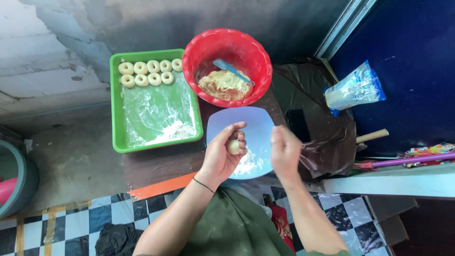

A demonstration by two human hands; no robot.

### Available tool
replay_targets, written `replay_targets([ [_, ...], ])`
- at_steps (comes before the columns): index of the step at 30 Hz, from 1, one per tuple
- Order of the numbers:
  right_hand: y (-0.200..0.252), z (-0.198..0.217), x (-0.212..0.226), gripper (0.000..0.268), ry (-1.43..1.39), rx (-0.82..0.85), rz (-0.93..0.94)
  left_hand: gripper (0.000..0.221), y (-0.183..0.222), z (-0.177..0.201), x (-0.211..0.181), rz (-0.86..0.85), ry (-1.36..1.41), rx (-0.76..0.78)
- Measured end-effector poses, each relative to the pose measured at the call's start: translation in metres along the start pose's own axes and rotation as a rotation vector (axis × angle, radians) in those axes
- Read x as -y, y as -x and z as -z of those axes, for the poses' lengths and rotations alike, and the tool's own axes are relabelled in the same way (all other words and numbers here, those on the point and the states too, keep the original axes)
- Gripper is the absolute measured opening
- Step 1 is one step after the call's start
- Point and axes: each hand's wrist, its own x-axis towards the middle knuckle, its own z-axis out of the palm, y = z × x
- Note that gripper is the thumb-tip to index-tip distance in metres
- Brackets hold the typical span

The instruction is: Shaping pieces of dough into ring-shaped donuts and placing them on a tray.

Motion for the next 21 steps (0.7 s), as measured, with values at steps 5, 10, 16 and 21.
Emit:
replay_targets([
  [5,0.019,-0.005,-0.001,0.095,0.248,0.568,-0.153,0.038,0.009,-0.009,-0.003,-0.168,0.046,0.146],
  [10,0.022,0.015,0.027,0.019,0.196,0.269,-0.162,0.043,0.017,-0.020,0.000,-0.229,0.047,0.191],
  [16,0.028,-0.001,0.068,0.039,0.039,0.188,0.141,0.043,0.032,-0.034,0.004,-0.245,0.017,0.229],
  [21,0.034,-0.005,0.060,0.036,0.004,0.186,0.093,0.045,0.040,-0.028,0.006,-0.248,-0.094,0.302],
])
